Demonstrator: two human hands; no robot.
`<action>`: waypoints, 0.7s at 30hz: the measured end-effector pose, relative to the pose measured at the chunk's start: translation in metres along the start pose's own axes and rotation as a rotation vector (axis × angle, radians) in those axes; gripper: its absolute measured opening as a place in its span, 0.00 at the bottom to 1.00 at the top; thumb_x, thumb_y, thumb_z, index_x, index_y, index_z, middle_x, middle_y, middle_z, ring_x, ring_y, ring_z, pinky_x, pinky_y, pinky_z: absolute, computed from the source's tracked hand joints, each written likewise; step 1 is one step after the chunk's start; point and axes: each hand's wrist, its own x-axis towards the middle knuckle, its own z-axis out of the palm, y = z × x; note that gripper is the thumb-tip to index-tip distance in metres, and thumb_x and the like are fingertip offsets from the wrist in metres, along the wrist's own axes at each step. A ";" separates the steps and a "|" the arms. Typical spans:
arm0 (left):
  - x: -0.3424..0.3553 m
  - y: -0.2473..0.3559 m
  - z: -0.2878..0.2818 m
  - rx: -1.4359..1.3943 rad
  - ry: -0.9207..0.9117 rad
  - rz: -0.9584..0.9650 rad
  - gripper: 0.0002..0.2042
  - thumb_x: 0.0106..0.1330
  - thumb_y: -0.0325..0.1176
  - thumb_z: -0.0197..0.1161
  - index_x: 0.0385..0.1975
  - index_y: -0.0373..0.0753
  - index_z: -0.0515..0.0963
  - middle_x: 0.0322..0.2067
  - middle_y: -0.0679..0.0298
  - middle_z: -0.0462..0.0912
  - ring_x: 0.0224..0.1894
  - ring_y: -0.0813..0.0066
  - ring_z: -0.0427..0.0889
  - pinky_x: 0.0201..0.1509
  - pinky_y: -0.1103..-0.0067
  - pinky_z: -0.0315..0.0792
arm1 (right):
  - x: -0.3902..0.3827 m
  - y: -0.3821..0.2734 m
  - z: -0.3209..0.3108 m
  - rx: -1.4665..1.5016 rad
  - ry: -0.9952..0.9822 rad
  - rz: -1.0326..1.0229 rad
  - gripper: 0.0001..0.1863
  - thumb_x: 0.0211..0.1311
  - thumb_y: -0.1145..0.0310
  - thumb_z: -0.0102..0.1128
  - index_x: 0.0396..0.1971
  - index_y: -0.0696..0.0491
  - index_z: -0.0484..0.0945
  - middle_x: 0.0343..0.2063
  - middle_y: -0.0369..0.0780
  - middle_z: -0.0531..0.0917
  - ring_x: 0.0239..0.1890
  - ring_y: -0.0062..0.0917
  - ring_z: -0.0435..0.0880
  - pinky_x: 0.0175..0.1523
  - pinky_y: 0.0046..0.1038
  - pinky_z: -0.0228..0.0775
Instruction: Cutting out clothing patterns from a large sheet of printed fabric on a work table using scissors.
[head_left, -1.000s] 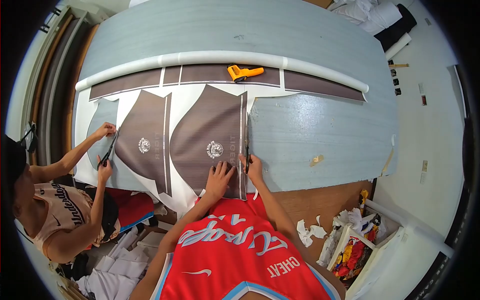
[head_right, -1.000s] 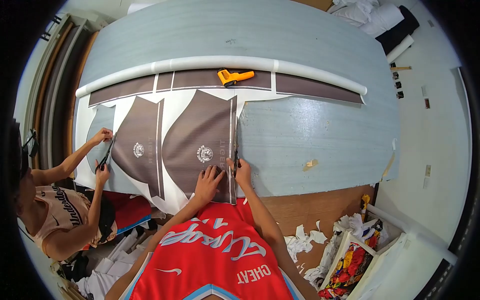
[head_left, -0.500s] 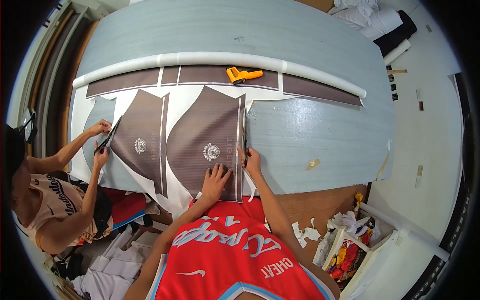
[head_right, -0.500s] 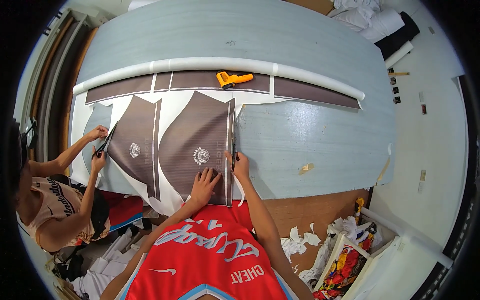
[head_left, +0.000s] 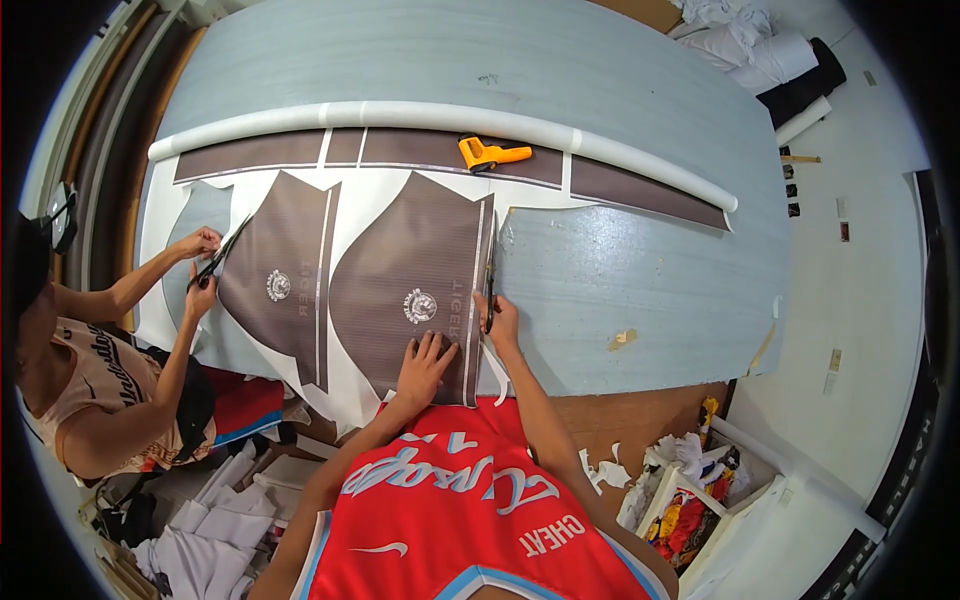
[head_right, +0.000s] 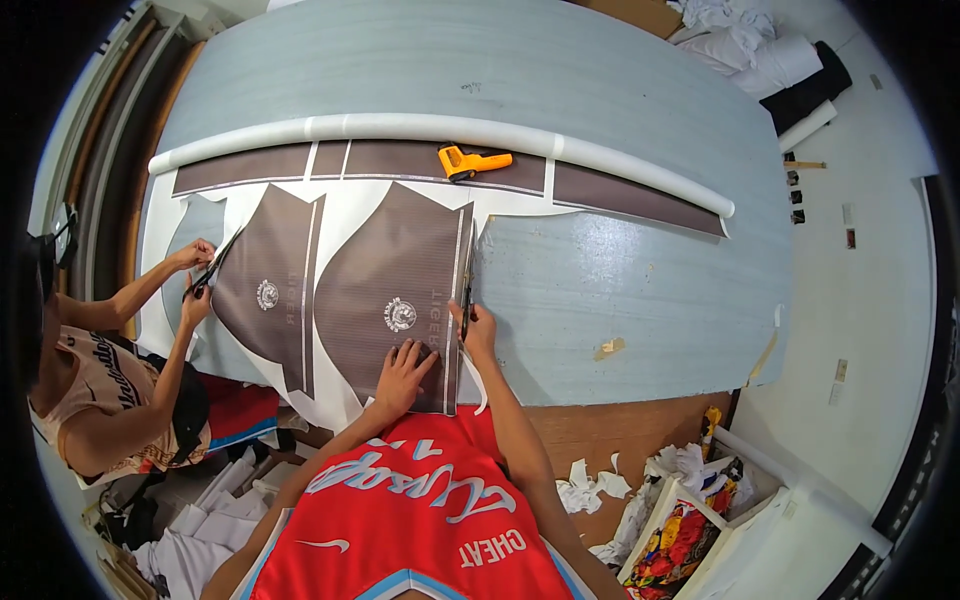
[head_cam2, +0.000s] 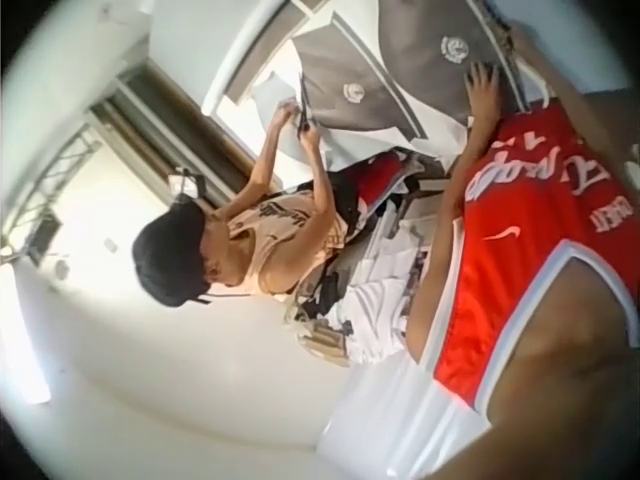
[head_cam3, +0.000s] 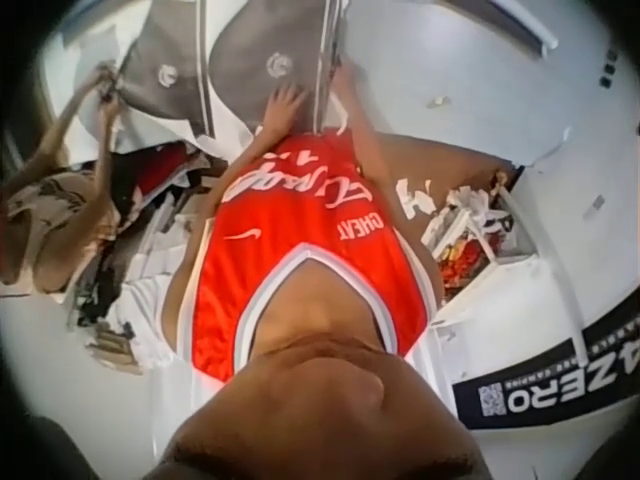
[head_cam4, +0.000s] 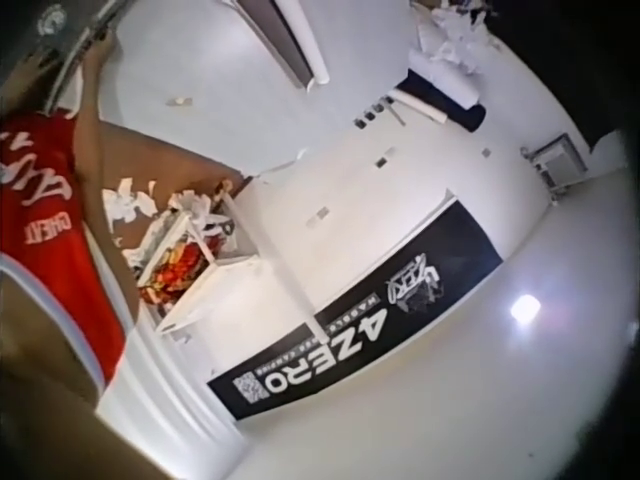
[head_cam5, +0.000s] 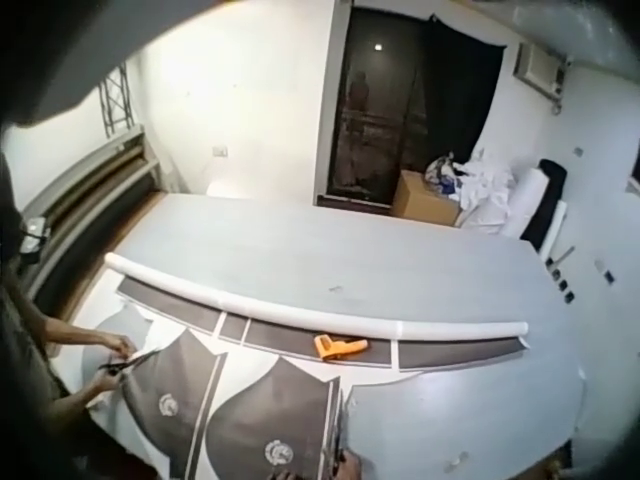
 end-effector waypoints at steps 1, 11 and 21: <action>0.000 -0.001 0.000 -0.001 0.000 -0.002 0.43 0.40 0.34 0.75 0.63 0.49 0.63 0.62 0.52 0.62 0.67 0.53 0.57 0.66 0.56 0.56 | 0.001 -0.001 0.001 -0.001 -0.002 0.000 0.24 0.55 0.49 0.69 0.16 0.51 0.70 0.12 0.29 0.70 0.13 0.12 0.67 0.18 0.18 0.58; -0.001 -0.002 0.003 -0.007 -0.009 -0.004 0.43 0.41 0.34 0.74 0.63 0.50 0.63 0.62 0.53 0.62 0.68 0.53 0.57 0.67 0.55 0.55 | 0.030 -0.015 -0.001 -0.013 -0.008 -0.019 0.24 0.56 0.50 0.68 0.15 0.50 0.68 0.11 0.29 0.69 0.12 0.12 0.67 0.17 0.17 0.57; 0.017 0.006 -0.010 0.047 0.018 -0.044 0.32 0.44 0.38 0.73 0.55 0.48 0.73 0.55 0.56 0.70 0.62 0.57 0.64 0.66 0.58 0.56 | 0.060 -0.045 -0.057 -0.228 -0.160 0.011 0.23 0.56 0.51 0.69 0.16 0.50 0.68 0.11 0.29 0.69 0.12 0.12 0.66 0.17 0.17 0.57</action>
